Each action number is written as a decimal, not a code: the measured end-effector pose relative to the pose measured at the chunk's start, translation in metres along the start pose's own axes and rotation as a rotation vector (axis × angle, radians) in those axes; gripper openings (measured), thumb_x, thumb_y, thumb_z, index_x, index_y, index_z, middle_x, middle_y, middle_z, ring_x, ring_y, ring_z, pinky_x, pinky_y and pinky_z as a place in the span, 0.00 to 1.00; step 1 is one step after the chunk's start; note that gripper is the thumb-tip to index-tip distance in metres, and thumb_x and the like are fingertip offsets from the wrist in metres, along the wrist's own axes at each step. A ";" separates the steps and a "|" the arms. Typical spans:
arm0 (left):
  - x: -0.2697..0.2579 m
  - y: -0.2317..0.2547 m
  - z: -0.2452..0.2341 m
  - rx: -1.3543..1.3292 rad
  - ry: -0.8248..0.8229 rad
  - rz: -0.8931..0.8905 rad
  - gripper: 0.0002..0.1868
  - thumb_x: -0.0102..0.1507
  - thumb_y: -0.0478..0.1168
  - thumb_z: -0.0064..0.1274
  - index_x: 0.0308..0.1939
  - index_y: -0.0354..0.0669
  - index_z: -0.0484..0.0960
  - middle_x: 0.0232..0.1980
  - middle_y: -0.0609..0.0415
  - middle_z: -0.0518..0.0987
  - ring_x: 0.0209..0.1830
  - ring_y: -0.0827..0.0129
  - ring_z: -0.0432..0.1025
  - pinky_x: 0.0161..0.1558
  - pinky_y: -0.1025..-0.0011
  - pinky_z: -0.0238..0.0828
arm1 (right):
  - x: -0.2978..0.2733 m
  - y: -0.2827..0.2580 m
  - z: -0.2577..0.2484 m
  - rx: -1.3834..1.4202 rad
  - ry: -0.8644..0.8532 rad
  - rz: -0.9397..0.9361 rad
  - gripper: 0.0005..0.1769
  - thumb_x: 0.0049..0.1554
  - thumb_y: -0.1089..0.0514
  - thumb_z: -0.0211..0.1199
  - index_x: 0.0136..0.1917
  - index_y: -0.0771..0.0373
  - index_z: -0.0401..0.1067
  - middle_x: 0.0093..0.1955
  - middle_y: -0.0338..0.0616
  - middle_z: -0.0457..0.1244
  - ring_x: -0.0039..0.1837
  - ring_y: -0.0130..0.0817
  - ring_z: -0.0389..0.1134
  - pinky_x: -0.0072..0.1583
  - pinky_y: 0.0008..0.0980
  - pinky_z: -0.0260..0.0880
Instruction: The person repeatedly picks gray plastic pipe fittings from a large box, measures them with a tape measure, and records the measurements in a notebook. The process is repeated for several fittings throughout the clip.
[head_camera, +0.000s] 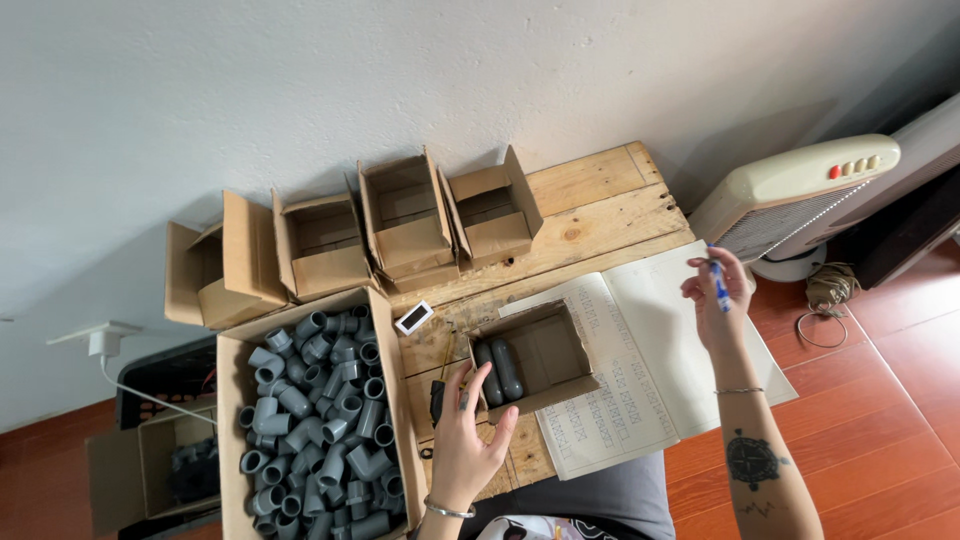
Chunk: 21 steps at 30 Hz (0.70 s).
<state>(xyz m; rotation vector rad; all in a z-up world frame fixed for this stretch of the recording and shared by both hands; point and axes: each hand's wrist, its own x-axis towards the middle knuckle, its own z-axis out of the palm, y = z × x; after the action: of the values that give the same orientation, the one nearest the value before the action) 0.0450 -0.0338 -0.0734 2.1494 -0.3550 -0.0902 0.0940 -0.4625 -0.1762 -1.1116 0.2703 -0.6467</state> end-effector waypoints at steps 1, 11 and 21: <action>0.000 0.000 0.000 0.009 -0.003 -0.019 0.31 0.64 0.54 0.55 0.71 0.53 0.70 0.74 0.50 0.65 0.75 0.59 0.63 0.64 0.59 0.71 | -0.002 -0.002 0.005 -0.170 -0.005 -0.005 0.13 0.68 0.63 0.56 0.66 0.58 0.68 0.52 0.47 0.67 0.37 0.28 0.67 0.41 0.23 0.70; 0.003 0.002 0.000 0.029 -0.009 -0.037 0.32 0.63 0.53 0.56 0.71 0.56 0.70 0.74 0.52 0.65 0.74 0.59 0.64 0.60 0.60 0.76 | -0.016 0.013 0.016 -1.122 0.121 -0.181 0.03 0.63 0.57 0.66 0.46 0.55 0.78 0.20 0.24 0.50 0.26 0.14 0.45 0.37 0.21 0.46; 0.003 0.002 0.002 0.038 0.000 -0.039 0.31 0.63 0.54 0.54 0.70 0.57 0.71 0.74 0.52 0.66 0.75 0.59 0.63 0.59 0.60 0.77 | -0.014 0.017 0.012 -1.199 0.106 -0.143 0.04 0.61 0.53 0.64 0.44 0.51 0.77 0.21 0.25 0.52 0.28 0.19 0.50 0.43 0.25 0.54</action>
<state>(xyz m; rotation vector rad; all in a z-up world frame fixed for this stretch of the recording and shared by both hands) 0.0467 -0.0374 -0.0727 2.1939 -0.3169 -0.1066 0.0951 -0.4399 -0.1875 -2.2575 0.7241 -0.6664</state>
